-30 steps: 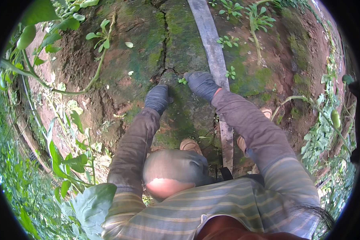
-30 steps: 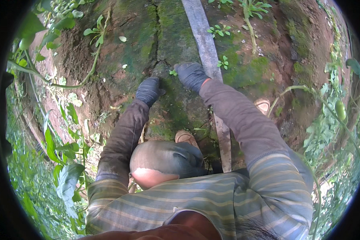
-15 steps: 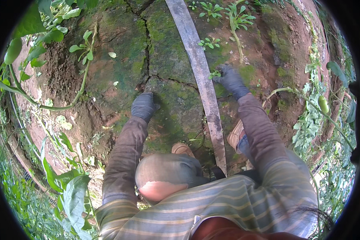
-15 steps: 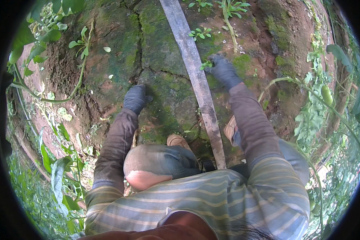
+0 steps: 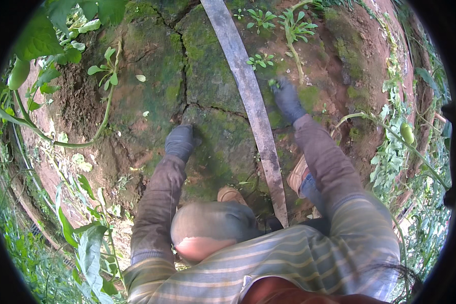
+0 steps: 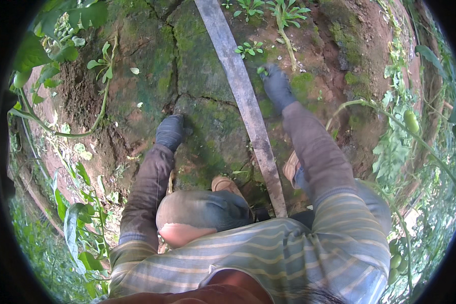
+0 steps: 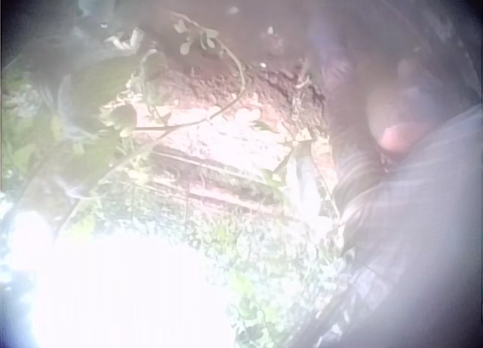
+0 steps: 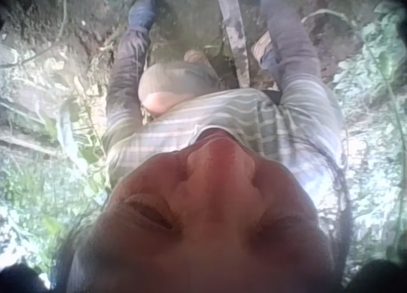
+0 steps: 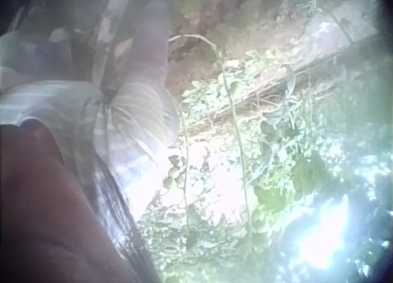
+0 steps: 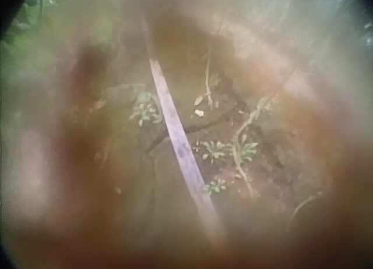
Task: The person repeatedly pulls small weeds from the soil around tomato plants in a garden bed. They use gloved hands to grasp and remove weeds one by one, occasionally shifting position to reach different areas.
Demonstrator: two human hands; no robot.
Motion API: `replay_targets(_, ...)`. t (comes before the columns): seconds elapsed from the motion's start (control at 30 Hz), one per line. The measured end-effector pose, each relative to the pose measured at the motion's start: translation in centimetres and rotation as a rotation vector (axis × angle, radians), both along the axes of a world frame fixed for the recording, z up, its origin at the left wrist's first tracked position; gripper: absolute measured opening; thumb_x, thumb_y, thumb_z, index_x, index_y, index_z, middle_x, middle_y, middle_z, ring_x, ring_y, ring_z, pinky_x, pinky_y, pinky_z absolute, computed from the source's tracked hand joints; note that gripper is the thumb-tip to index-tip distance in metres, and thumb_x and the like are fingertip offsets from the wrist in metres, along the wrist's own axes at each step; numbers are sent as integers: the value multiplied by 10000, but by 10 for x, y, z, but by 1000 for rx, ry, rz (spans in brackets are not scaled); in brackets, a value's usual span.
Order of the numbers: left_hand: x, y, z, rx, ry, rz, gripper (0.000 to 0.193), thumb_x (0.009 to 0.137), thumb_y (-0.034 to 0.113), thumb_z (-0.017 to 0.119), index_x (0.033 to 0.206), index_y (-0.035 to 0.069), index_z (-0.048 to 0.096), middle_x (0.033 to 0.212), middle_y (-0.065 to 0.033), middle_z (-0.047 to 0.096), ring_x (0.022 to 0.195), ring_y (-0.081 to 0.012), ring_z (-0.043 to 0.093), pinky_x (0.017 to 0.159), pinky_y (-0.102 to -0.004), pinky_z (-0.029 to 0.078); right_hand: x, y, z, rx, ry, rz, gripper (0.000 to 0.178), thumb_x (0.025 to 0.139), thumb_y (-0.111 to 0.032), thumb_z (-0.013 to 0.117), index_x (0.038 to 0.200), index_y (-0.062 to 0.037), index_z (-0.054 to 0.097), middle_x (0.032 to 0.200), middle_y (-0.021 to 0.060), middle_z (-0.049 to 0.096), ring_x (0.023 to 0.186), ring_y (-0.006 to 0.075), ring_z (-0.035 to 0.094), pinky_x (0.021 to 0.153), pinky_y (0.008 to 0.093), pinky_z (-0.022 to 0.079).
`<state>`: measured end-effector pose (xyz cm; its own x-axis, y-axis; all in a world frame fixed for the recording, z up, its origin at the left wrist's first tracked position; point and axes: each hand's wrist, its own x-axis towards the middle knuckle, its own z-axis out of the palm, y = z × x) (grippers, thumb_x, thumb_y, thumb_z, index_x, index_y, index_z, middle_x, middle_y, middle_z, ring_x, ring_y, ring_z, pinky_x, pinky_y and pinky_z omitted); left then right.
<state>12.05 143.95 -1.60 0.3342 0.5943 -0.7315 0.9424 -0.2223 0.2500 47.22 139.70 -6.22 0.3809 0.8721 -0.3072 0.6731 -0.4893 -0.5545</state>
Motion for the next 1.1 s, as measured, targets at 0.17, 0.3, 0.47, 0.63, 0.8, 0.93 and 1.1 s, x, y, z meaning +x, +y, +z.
replay_targets(0.17, -2, 0, -1, 10, -36, 1, 378, 691, 335, 762, 916, 53, 647, 909, -182, 653, 883, -371, 622, 760, -449, 494, 11, 55, -14, 299, -61, -7, 253, 811, -182, 660, 1044, -89, 630, 1048, 186, 620, 962, 342, 613, 822, 432, 476)
replay_targets(0.3, 1, 1, 5, 11, -2, -7, 400, 681, 338, 774, 938, 60, 646, 927, -179, 653, 890, -368, 623, 764, -444, 495, 13, 76, -15, 123, -129, 144, 284, 801, -200, 664, 1066, -101, 638, 1071, 183, 619, 983, 350, 604, 828, 424, 478)
replay_targets(0.47, 5, 5, 10, -53, 75, -9, 414, 697, 324, 769, 1014, 86, 647, 1025, -161, 655, 973, -340, 621, 825, -430, 494, 15, 75, -14, 61, -68, 1, 277, 802, -218, 646, 1060, -119, 644, 1034, 171, 622, 960, 362, 599, 806, 434, 481)
replay_targets(0.63, 6, 6, 11, -70, 72, 8, 413, 701, 324, 767, 1021, 93, 645, 1038, -156, 654, 974, -340, 622, 824, -430, 495, 10, 73, -9, 144, -92, 245, 236, 818, -208, 617, 1029, -105, 646, 1020, 167, 624, 929, 360, 609, 792, 437, 479)
replay_targets(0.8, 8, 5, 11, -66, 95, -3, 411, 709, 326, 763, 1025, 91, 642, 1040, -155, 655, 979, -339, 621, 829, -427, 495, -2, 79, -12, 124, -141, 293, 260, 796, -125, 620, 1055, -128, 636, 1017, 153, 622, 931, 356, 608, 778, 429, 477)
replay_targets(0.93, 6, 3, 5, -58, 91, -5, 403, 713, 325, 759, 1011, 80, 644, 1040, -157, 654, 989, -339, 618, 836, -426, 492, -6, 80, -17, 175, -152, 226, 228, 810, -111, 588, 1029, -136, 645, 1015, 149, 634, 910, 356, 617, 773, 437, 485)
replay_targets(1.1, 0, 0, 1, 1, -9, 13, 369, 687, 336, 761, 925, 76, 652, 925, -171, 662, 895, -359, 627, 767, -440, 496, 8, 119, -12, 304, 338, -284, 173, 840, -155, 594, 990, -86, 645, 972, 184, 653, 920, 356, 629, 783, 443, 487)
